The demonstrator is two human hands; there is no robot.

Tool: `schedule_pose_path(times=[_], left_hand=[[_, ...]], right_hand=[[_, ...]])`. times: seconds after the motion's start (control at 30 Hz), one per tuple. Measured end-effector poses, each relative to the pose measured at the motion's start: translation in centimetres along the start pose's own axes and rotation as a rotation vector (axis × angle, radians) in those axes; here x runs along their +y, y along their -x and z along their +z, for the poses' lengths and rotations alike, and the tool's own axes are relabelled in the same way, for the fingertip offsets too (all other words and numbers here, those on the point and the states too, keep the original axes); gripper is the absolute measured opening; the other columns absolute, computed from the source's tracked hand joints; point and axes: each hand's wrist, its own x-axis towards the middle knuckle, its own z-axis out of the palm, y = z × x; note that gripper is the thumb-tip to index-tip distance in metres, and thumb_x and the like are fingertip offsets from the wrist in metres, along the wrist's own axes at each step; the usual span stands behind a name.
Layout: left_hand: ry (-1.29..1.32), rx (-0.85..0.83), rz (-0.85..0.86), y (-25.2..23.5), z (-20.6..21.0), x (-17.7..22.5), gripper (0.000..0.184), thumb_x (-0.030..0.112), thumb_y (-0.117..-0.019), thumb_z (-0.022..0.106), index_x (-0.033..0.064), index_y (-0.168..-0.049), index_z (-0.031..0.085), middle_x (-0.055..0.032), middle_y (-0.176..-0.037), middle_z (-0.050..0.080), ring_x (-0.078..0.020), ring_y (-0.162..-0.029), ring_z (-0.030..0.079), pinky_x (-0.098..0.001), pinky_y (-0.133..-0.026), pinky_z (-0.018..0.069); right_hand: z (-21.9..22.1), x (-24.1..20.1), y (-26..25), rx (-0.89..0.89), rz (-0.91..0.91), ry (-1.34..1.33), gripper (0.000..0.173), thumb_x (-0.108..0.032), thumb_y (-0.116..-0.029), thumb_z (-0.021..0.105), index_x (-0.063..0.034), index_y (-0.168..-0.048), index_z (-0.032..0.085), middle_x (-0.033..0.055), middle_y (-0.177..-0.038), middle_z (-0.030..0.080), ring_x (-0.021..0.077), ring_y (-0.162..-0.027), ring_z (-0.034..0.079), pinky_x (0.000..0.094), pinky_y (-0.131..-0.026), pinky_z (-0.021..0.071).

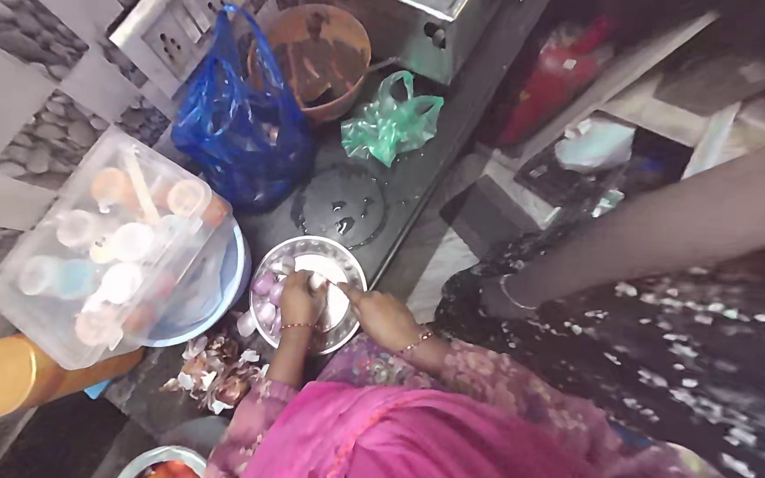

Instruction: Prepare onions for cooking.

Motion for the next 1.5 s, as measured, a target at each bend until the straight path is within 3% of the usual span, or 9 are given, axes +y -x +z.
schedule_pose_path(times=[0.6, 0.73, 0.87, 0.97, 1.1, 1.17, 1.27, 1.4, 1.5], left_hand=[[-0.016, -0.073, -0.047, 0.0, -0.5, 0.5, 0.043, 0.024, -0.0973, 0.068, -0.0019, -0.131, 0.063, -0.0231, -0.131, 0.062, -0.0346, -0.121, 0.062, -0.0480, -0.106, 0.0474], [-0.037, -0.100, -0.041, 0.0, -0.5, 0.5, 0.043, 0.027, -0.0983, 0.067, -0.0010, -0.131, 0.062, -0.0226, -0.133, 0.061, -0.0343, -0.121, 0.062, -0.0476, -0.106, 0.0479], [-0.070, -0.137, -0.052, -0.2, -0.8, 0.7, 0.046, 0.028, -0.0995, 0.063, -0.0003, -0.135, 0.060, -0.0223, -0.138, 0.058, -0.0330, -0.128, 0.058, -0.0449, -0.110, 0.0450], [-0.053, -0.171, -0.075, -0.3, -0.8, 0.7, 0.047, 0.029, -0.1006, 0.063, -0.0004, -0.137, 0.058, -0.0228, -0.140, 0.055, -0.0341, -0.128, 0.058, -0.0457, -0.109, 0.0461], [-0.031, -0.179, -0.081, -0.3, -1.0, 0.6, 0.048, 0.030, -0.1007, 0.063, 0.0005, -0.138, 0.058, -0.0231, -0.140, 0.055, -0.0343, -0.125, 0.060, -0.0462, -0.107, 0.0476], [-0.006, -0.166, -0.082, -0.1, -1.1, 0.5, 0.049, 0.032, -0.0999, 0.065, 0.0006, -0.137, 0.059, -0.0231, -0.138, 0.057, -0.0337, -0.124, 0.060, -0.0455, -0.107, 0.0477], [0.032, -0.150, -0.072, 0.2, -1.1, 0.5, 0.052, 0.032, -0.0977, 0.068, 0.0000, -0.138, 0.059, -0.0235, -0.136, 0.058, -0.0338, -0.124, 0.061, -0.0462, -0.107, 0.0473], [0.051, -0.125, -0.091, 0.4, -0.8, 0.4, 0.050, 0.029, -0.0972, 0.068, 0.0009, -0.138, 0.059, -0.0223, -0.134, 0.060, -0.0334, -0.120, 0.063, -0.0473, -0.104, 0.0491], [0.059, -0.093, -0.099, 0.6, -0.6, 0.2, 0.047, 0.027, -0.0968, 0.069, -0.0009, -0.133, 0.061, -0.0220, -0.131, 0.062, -0.0339, -0.119, 0.063, -0.0478, -0.104, 0.0495]], right_hand=[[-0.3, -2.6, -1.4, -0.036, 0.049, 0.156, 0.060, -0.009, -0.1074, 0.037, -0.0268, -0.164, 0.027, 0.0251, -0.117, 0.068, 0.0448, -0.106, 0.067, 0.0575, -0.085, 0.0539], [-0.5, -1.8, -0.6, -0.027, 0.039, 0.182, 0.057, -0.011, -0.1080, 0.037, -0.0272, -0.162, 0.032, 0.0244, -0.121, 0.067, 0.0447, -0.108, 0.067, 0.0583, -0.086, 0.0528], [-0.6, -0.9, 0.0, -0.050, 0.066, 0.174, 0.052, -0.024, -0.1115, 0.035, -0.0324, -0.162, 0.031, 0.0237, -0.118, 0.069, 0.0451, -0.108, 0.067, 0.0596, -0.088, 0.0518], [0.1, -0.1, 0.4, -0.020, 0.068, 0.233, 0.054, -0.019, -0.1099, 0.035, -0.0316, -0.162, 0.031, 0.0242, -0.109, 0.070, 0.0463, -0.098, 0.068, 0.0594, -0.081, 0.0532], [-0.4, 0.8, 0.5, -0.053, 0.085, 0.281, 0.054, -0.021, -0.1107, 0.037, -0.0315, -0.163, 0.029, 0.0258, -0.110, 0.069, 0.0481, -0.100, 0.068, 0.0612, -0.082, 0.0528], [-1.1, 1.9, 0.3, -0.026, 0.051, 0.216, 0.049, -0.027, -0.1117, 0.035, -0.0310, -0.161, 0.036, 0.0245, -0.111, 0.070, 0.0457, -0.102, 0.068, 0.0602, -0.086, 0.0527], [-1.5, 2.5, 0.2, 0.036, -0.086, -0.001, 0.044, -0.023, -0.1101, 0.039, -0.0157, -0.151, 0.052, 0.0232, -0.114, 0.071, 0.0413, -0.106, 0.069, 0.0567, -0.094, 0.0515], [-0.8, 2.0, -0.3, 0.091, -0.129, -0.053, 0.047, -0.020, -0.1086, 0.038, -0.0183, -0.155, 0.048, 0.0217, -0.108, 0.073, 0.0393, -0.099, 0.071, 0.0537, -0.090, 0.0535], [-0.6, 1.5, -0.7, 0.025, -0.095, -0.037, 0.048, -0.022, -0.1101, 0.035, -0.0219, -0.158, 0.043, 0.0222, -0.109, 0.072, 0.0407, -0.102, 0.070, 0.0558, -0.091, 0.0524]])
